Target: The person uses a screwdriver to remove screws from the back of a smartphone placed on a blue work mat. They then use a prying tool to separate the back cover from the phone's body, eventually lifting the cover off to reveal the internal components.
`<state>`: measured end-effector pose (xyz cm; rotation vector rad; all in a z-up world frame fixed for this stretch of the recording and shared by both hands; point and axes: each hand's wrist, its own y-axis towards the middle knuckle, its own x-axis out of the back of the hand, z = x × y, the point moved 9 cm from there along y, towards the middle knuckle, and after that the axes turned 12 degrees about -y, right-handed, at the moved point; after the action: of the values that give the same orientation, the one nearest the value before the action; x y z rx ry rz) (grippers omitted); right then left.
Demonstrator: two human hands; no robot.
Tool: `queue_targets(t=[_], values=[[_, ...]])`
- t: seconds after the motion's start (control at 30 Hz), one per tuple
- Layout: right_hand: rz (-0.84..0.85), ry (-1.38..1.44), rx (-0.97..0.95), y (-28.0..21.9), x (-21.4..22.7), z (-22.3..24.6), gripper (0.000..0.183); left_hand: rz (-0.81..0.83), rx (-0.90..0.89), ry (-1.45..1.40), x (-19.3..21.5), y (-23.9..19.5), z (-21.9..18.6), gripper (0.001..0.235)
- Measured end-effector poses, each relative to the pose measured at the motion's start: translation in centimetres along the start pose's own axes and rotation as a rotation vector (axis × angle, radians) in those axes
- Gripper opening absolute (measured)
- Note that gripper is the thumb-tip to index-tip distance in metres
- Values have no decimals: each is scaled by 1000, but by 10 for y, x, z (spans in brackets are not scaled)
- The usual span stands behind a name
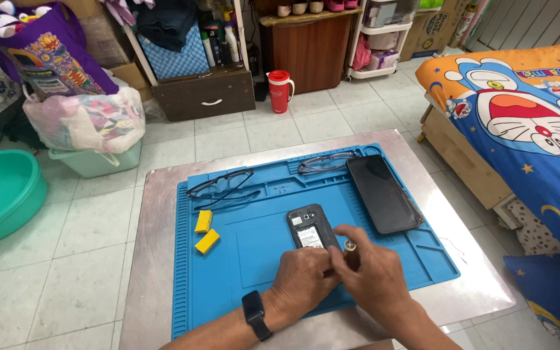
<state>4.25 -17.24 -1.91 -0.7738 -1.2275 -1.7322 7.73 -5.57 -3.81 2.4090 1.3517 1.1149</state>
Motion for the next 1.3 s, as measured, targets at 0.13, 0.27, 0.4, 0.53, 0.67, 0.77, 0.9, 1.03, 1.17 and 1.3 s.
queue_targets(t=[0.13, 0.27, 0.4, 0.53, 0.67, 0.77, 0.9, 1.03, 1.17, 1.3], values=[[7, -8, 48, -2, 14, 5, 52, 44, 15, 24, -7, -2, 6, 13], [29, -178, 188, -4, 21, 22, 33, 37, -45, 131, -14, -7, 9, 29], [47, -308, 247, -1, 18, 25, 17, 135, -18, 87, -16, -4, 12, 28], [77, -194, 254, -1, 25, 36, 23, 252, 30, 149, -23, -3, 24, 39], [94, -215, 212, 0, 27, 33, 30, 327, 38, 77, -16, 3, 13, 26], [12, -221, 257, -3, 32, 34, 25, 330, 8, 59, -19, 1, 20, 27], [14, -124, 275, -6, 39, 39, 42, 387, -10, 95, -22, 1, 22, 29], [-71, -225, 227, -7, 40, 28, 31, 378, -64, 36, -14, 2, 7, 21], [-21, -132, 289, -7, 44, 37, 38, 363, -143, 71, -13, 3, 5, 18], [-94, -194, 233, -9, 40, 18, 22, 412, -148, 67, -12, 5, 2, 24]])
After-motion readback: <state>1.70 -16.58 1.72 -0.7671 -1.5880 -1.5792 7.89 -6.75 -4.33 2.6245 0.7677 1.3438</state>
